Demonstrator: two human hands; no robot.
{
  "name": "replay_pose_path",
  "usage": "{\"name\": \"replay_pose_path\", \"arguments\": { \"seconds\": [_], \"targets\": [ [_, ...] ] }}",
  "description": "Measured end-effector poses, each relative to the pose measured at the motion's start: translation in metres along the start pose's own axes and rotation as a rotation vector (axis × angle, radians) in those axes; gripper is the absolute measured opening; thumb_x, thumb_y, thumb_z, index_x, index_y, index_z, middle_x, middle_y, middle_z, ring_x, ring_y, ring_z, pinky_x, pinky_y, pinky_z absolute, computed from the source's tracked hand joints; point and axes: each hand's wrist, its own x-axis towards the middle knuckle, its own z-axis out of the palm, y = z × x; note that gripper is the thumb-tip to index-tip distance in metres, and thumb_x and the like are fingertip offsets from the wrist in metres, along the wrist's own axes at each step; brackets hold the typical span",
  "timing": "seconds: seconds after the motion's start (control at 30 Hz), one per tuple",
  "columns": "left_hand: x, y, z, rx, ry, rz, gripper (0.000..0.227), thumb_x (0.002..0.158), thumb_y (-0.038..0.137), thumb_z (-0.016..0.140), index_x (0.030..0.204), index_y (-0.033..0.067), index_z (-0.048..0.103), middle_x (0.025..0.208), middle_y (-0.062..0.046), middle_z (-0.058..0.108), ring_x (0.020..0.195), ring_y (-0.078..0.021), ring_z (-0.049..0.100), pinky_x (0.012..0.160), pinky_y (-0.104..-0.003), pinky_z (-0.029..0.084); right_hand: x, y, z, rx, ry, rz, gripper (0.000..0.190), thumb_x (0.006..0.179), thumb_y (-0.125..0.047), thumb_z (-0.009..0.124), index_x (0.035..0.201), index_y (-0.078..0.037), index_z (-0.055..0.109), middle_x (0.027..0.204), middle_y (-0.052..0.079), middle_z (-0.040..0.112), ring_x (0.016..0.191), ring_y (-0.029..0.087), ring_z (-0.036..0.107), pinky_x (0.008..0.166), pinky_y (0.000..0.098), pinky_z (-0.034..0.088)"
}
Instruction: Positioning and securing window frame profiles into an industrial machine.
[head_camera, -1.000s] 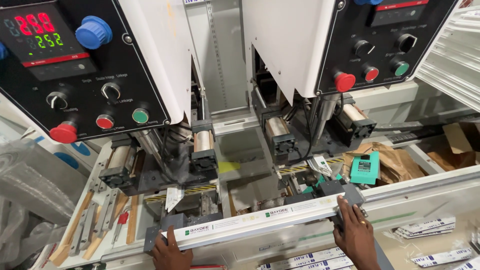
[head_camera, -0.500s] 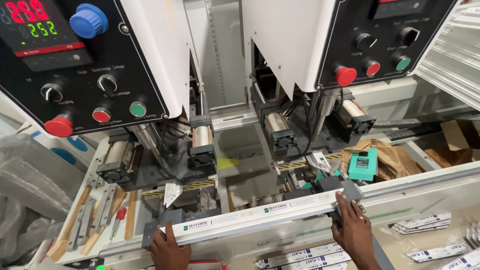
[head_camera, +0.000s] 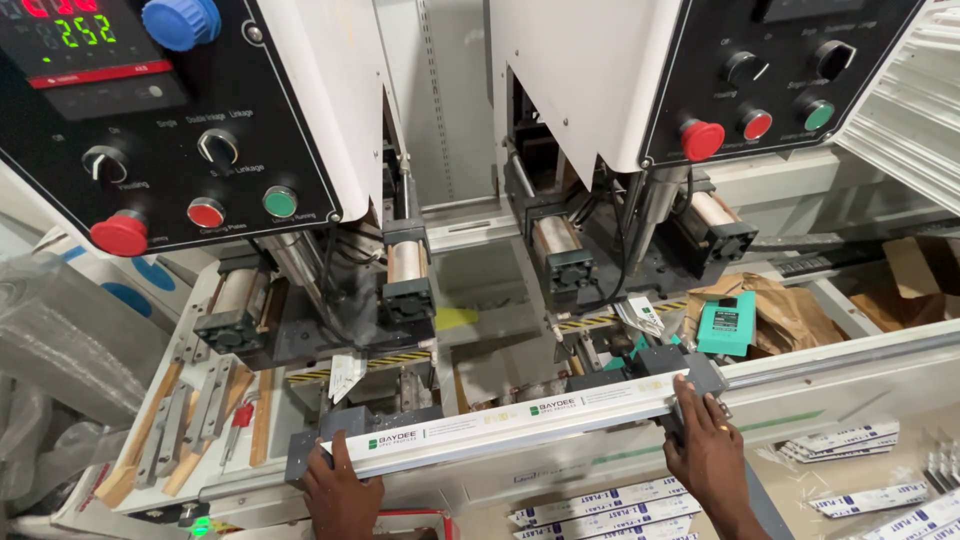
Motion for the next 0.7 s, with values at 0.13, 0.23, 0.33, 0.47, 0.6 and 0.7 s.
{"name": "replay_pose_path", "arguments": {
  "seconds": [0.13,0.23,0.33,0.47,0.6,0.7],
  "targets": [
    [-0.001,0.0,0.001,0.009,0.006,0.005,0.096,0.063,0.033,0.088,0.148,0.0268,0.043,0.149,-0.015,0.04,0.136,-0.0369,0.047,0.107,-0.052,0.047,-0.001,0.001,0.001,0.003,0.012,-0.014,0.108,0.071,-0.021,0.076,0.163,-0.03,0.021,0.155,0.007,0.044,0.146,0.032,0.038,0.11,0.0564,0.038],
    [0.0,0.0,0.0,0.013,-0.008,0.001,0.096,0.062,0.031,0.088,0.148,0.0267,0.044,0.149,-0.014,0.04,0.137,-0.036,0.047,0.106,-0.051,0.047,-0.001,0.001,0.003,0.004,0.031,-0.015,0.103,0.071,-0.021,0.075,0.158,-0.029,0.021,0.154,0.006,0.045,0.147,0.031,0.039,0.111,0.0564,0.038],
    [-0.002,0.0,0.002,0.004,0.011,0.002,0.095,0.061,0.03,0.087,0.147,0.0264,0.045,0.148,-0.013,0.041,0.136,-0.0355,0.048,0.106,-0.051,0.048,-0.001,0.001,0.003,-0.005,0.025,0.0,0.102,0.072,-0.022,0.075,0.159,-0.03,0.021,0.154,0.006,0.045,0.147,0.031,0.039,0.112,0.0563,0.038],
    [-0.002,-0.006,0.013,0.002,0.102,0.04,0.091,0.062,0.029,0.084,0.145,0.0267,0.047,0.148,-0.012,0.044,0.133,-0.0357,0.05,0.106,-0.051,0.048,-0.001,0.002,0.005,-0.005,0.025,0.001,0.103,0.071,-0.022,0.076,0.158,-0.03,0.021,0.154,0.006,0.046,0.147,0.031,0.039,0.111,0.0564,0.038],
    [0.0,-0.005,0.008,0.001,0.062,0.042,0.093,0.06,0.031,0.085,0.145,0.0259,0.047,0.149,-0.013,0.042,0.131,-0.037,0.05,0.106,-0.051,0.048,-0.001,0.004,0.006,0.006,0.023,0.0,0.102,0.072,-0.022,0.076,0.158,-0.03,0.022,0.153,0.006,0.046,0.147,0.031,0.038,0.111,0.0564,0.038],
    [0.001,-0.004,0.003,0.007,0.003,0.027,0.098,0.059,0.031,0.086,0.147,0.0262,0.044,0.15,-0.013,0.04,0.133,-0.0366,0.048,0.106,-0.051,0.048,-0.001,0.004,0.006,0.005,0.029,0.009,0.099,0.073,-0.022,0.075,0.158,-0.03,0.023,0.153,0.005,0.047,0.147,0.03,0.039,0.111,0.0564,0.038]
  ]
}}
